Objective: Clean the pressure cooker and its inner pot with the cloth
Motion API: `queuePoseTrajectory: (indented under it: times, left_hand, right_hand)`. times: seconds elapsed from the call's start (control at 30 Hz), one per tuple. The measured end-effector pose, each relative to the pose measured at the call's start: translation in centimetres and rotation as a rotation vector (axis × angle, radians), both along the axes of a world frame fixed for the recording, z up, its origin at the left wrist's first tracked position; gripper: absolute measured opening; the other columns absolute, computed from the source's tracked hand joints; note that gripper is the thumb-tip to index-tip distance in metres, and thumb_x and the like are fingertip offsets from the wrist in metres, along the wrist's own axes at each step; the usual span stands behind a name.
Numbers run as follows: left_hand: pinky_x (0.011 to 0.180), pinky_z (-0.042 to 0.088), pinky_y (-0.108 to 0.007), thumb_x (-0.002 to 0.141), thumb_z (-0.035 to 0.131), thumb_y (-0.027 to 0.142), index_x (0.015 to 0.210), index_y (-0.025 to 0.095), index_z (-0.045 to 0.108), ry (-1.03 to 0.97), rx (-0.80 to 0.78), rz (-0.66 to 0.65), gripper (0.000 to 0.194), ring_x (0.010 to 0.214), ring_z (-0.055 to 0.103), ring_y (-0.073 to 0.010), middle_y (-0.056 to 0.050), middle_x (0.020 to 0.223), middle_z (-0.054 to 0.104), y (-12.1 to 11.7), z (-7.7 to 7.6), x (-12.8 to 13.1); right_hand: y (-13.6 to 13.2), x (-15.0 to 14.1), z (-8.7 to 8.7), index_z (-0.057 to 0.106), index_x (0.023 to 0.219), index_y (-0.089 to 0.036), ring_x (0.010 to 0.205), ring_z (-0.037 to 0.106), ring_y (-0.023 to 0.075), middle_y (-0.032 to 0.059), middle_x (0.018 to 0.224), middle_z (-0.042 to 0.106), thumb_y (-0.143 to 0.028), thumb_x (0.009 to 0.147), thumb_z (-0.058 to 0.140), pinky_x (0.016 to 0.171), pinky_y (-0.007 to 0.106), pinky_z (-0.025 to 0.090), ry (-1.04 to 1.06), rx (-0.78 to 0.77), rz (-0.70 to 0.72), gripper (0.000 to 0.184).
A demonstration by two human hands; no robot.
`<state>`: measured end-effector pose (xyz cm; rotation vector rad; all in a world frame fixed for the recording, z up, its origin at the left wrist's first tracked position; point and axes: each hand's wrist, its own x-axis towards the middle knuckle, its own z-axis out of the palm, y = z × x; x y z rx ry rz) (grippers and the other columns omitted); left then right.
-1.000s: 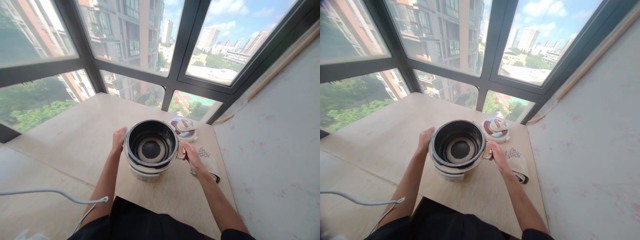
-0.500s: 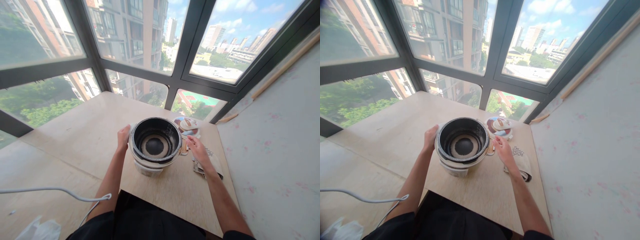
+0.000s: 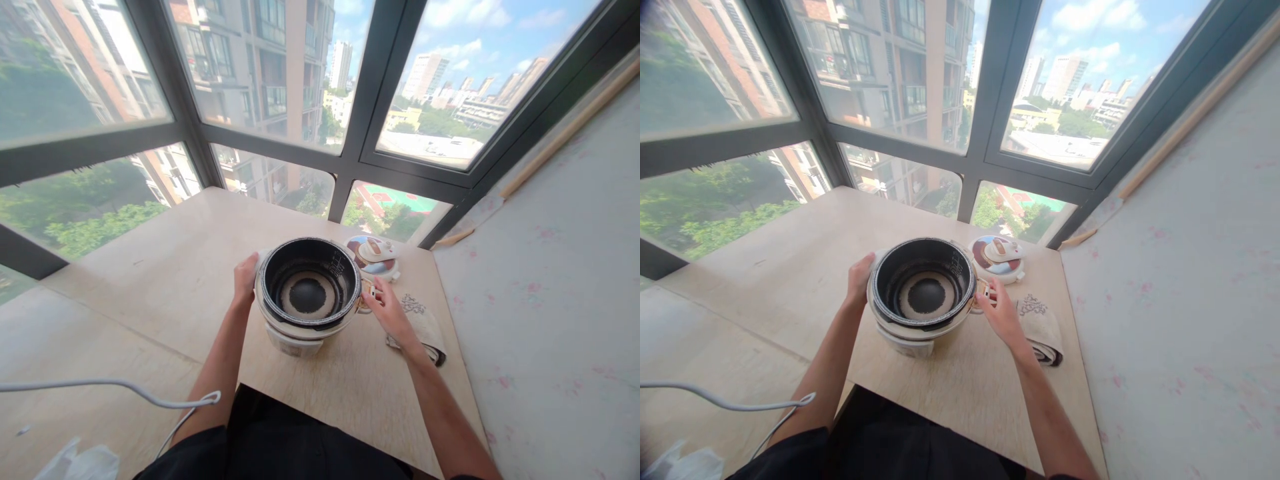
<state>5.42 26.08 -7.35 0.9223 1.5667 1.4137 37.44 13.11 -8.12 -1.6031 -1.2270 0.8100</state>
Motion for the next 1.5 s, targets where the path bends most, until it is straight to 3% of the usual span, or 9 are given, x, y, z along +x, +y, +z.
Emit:
queuePoseTrajectory:
  times: [0.13,0.27,0.37,0.53,0.77,1.03,1.33,1.43,1.5]
  left_hand:
    - [0.060,0.038,-0.025,0.078,0.058,0.033,0.058,0.021,0.052,0.001,-0.026,0.004,0.024,0.063,0.041,-0.0146,0.004,0.057,0.048,0.0,0.2,-0.2]
    - [0.057,0.037,-0.027,0.077,0.057,0.040,0.058,0.022,0.050,-0.020,-0.072,0.015,0.027,0.058,0.040,-0.0148,0.005,0.053,0.044,-0.5,-0.4,-0.5]
    - [0.056,0.036,-0.028,0.076,0.057,0.041,0.060,0.022,0.050,-0.018,-0.095,0.047,0.027,0.057,0.039,-0.0145,0.005,0.053,0.043,-0.9,-0.4,-0.7]
    - [0.057,0.036,-0.028,0.075,0.058,0.038,0.061,0.022,0.053,0.025,-0.138,0.118,0.022,0.062,0.041,-0.0158,0.004,0.056,0.048,-1.3,0.3,-1.5]
    - [0.060,0.037,-0.029,0.074,0.061,0.038,0.060,0.022,0.057,0.099,-0.187,0.139,0.021,0.066,0.044,-0.0177,0.002,0.058,0.051,-0.7,0.5,-2.7]
    - [0.067,0.042,-0.030,0.074,0.060,0.042,0.061,0.022,0.059,0.182,-0.215,0.152,0.024,0.069,0.047,-0.0197,0.001,0.059,0.054,0.2,0.0,-3.5]
    - [0.061,0.041,-0.029,0.077,0.059,0.040,0.060,0.021,0.057,0.229,-0.215,0.130,0.026,0.066,0.046,-0.0181,0.001,0.057,0.053,-0.4,0.7,-3.2]
    - [0.057,0.039,-0.028,0.080,0.058,0.042,0.061,0.022,0.054,0.298,-0.148,0.083,0.028,0.061,0.045,-0.0170,0.001,0.056,0.050,-1.1,0.9,-3.6]
    - [0.058,0.041,-0.028,0.080,0.059,0.041,0.067,0.021,0.055,0.386,-0.063,0.106,0.024,0.062,0.049,-0.0173,0.001,0.061,0.053,-1.9,1.3,-4.2]
  right_hand:
    - [-0.6,-0.9,-0.4,0.058,0.128,-0.021,0.064,0.061,0.0182,0.0040,0.086,0.068,-0.059,0.088,0.057,0.051,0.029,0.049,0.041,-0.069,0.026,0.055]
    - [-0.8,-2.0,0.0,0.060,0.117,-0.024,0.047,0.049,0.0146,-0.0029,0.066,0.057,-0.056,0.091,0.053,0.044,0.028,0.040,0.085,-0.050,-0.008,0.042]
    - [-0.7,-2.5,0.5,0.060,0.109,-0.023,0.045,0.046,0.0130,-0.0044,0.065,0.053,-0.054,0.089,0.055,0.042,0.027,0.037,0.119,-0.047,-0.017,0.037]
    - [-0.9,-3.4,0.8,0.057,0.116,-0.022,0.042,0.047,0.0122,-0.0055,0.063,0.054,-0.056,0.086,0.057,0.039,0.025,0.034,0.181,-0.103,0.015,0.045]
    - [-1.4,-4.6,0.5,0.052,0.119,-0.022,0.043,0.048,0.0107,-0.0043,0.072,0.059,-0.055,0.085,0.057,0.039,0.024,0.036,0.219,-0.134,0.016,0.048]
    - [-0.9,-5.5,1.1,0.052,0.111,-0.024,0.047,0.051,0.0120,-0.0044,0.074,0.055,-0.051,0.089,0.052,0.045,0.027,0.041,0.155,-0.083,0.005,0.035]
    - [-1.0,-5.0,0.2,0.049,0.121,-0.022,0.045,0.052,0.0131,-0.0057,0.069,0.057,-0.051,0.089,0.052,0.044,0.026,0.040,0.177,-0.126,0.037,0.043]
    - [-0.9,-3.9,0.6,0.052,0.124,-0.021,0.049,0.056,0.0143,-0.0038,0.071,0.061,-0.055,0.089,0.055,0.045,0.026,0.042,0.159,-0.144,0.140,0.049]
    - [-0.8,-3.0,1.1,0.058,0.120,-0.020,0.061,0.063,0.0171,0.0009,0.080,0.066,-0.059,0.088,0.058,0.055,0.029,0.049,0.065,-0.100,0.166,0.050]
